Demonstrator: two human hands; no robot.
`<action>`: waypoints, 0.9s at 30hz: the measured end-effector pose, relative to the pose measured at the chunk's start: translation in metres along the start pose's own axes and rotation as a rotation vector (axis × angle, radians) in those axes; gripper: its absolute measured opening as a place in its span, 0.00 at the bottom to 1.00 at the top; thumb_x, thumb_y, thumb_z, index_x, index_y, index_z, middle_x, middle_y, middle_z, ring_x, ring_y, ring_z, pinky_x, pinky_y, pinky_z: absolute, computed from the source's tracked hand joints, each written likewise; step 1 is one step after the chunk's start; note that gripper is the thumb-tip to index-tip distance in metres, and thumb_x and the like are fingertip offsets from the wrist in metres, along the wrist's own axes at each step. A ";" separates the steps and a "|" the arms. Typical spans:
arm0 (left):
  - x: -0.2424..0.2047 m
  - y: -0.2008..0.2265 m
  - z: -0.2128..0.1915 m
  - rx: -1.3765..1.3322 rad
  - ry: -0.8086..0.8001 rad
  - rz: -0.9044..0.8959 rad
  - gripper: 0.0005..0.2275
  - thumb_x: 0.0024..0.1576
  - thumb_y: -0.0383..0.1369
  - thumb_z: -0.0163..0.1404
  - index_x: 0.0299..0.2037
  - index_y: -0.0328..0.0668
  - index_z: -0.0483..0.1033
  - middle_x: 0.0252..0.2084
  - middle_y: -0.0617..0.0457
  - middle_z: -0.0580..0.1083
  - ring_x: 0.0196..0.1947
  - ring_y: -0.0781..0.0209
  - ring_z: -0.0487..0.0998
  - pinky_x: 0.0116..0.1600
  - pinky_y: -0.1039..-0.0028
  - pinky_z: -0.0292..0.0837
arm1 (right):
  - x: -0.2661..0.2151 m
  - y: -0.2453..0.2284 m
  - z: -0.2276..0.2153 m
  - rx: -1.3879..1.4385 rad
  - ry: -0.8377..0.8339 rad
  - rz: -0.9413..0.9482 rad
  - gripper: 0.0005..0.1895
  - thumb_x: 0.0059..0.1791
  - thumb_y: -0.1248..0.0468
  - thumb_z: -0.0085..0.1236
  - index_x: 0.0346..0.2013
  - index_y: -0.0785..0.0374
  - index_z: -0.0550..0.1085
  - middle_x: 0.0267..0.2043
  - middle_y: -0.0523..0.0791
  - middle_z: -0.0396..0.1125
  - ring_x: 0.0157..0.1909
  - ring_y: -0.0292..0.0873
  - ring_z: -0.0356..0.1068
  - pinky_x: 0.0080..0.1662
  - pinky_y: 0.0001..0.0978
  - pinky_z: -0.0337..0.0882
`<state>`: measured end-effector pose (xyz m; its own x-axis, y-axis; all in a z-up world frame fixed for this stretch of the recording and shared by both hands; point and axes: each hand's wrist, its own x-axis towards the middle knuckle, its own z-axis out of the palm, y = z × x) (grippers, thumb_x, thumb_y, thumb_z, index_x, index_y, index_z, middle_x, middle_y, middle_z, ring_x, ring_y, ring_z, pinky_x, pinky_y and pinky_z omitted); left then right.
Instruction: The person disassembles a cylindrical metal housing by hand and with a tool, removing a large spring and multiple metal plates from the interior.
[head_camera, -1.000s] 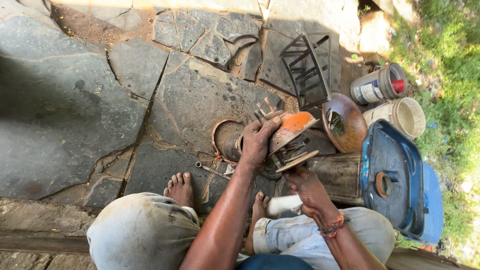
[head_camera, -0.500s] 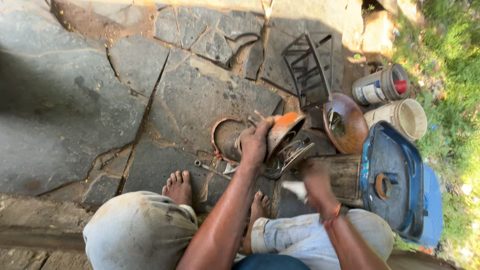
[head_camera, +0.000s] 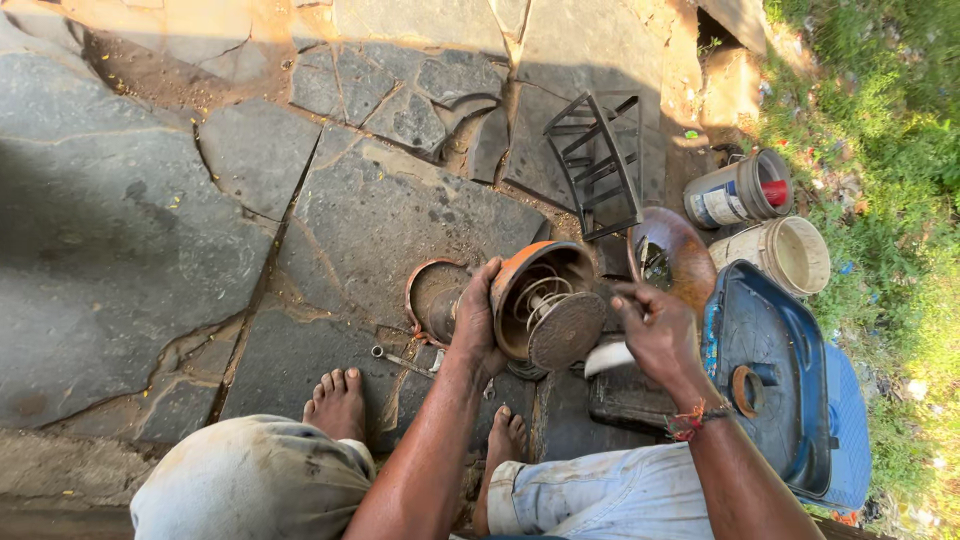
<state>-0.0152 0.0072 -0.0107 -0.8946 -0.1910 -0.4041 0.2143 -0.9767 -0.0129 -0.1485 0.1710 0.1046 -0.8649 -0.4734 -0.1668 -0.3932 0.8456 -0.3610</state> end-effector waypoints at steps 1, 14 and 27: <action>-0.001 0.002 0.003 0.002 -0.003 -0.009 0.23 0.60 0.52 0.45 0.54 0.41 0.76 0.45 0.47 0.79 0.43 0.55 0.80 0.50 0.61 0.79 | 0.004 -0.011 -0.005 0.027 0.026 -0.075 0.13 0.51 0.61 0.60 0.48 0.61 0.82 0.31 0.47 0.74 0.30 0.35 0.66 0.33 0.32 0.67; -0.003 -0.019 -0.002 -0.050 -0.039 -0.102 0.26 0.62 0.54 0.42 0.55 0.41 0.77 0.50 0.49 0.79 0.47 0.55 0.79 0.54 0.59 0.77 | 0.036 -0.072 -0.045 -0.207 -0.100 -0.355 0.10 0.45 0.58 0.67 0.36 0.61 0.83 0.29 0.46 0.77 0.31 0.39 0.73 0.37 0.36 0.71; -0.003 0.010 0.001 0.121 -0.137 0.077 0.24 0.59 0.43 0.48 0.60 0.32 0.73 0.54 0.43 0.78 0.50 0.54 0.81 0.56 0.63 0.78 | 0.019 -0.057 -0.026 0.012 -0.094 -0.371 0.10 0.45 0.62 0.67 0.34 0.66 0.80 0.26 0.46 0.73 0.27 0.36 0.70 0.32 0.31 0.69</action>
<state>-0.0106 -0.0022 -0.0084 -0.9241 -0.2690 -0.2715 0.2428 -0.9618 0.1266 -0.1508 0.1206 0.1461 -0.6314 -0.7681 -0.1062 -0.6701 0.6095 -0.4237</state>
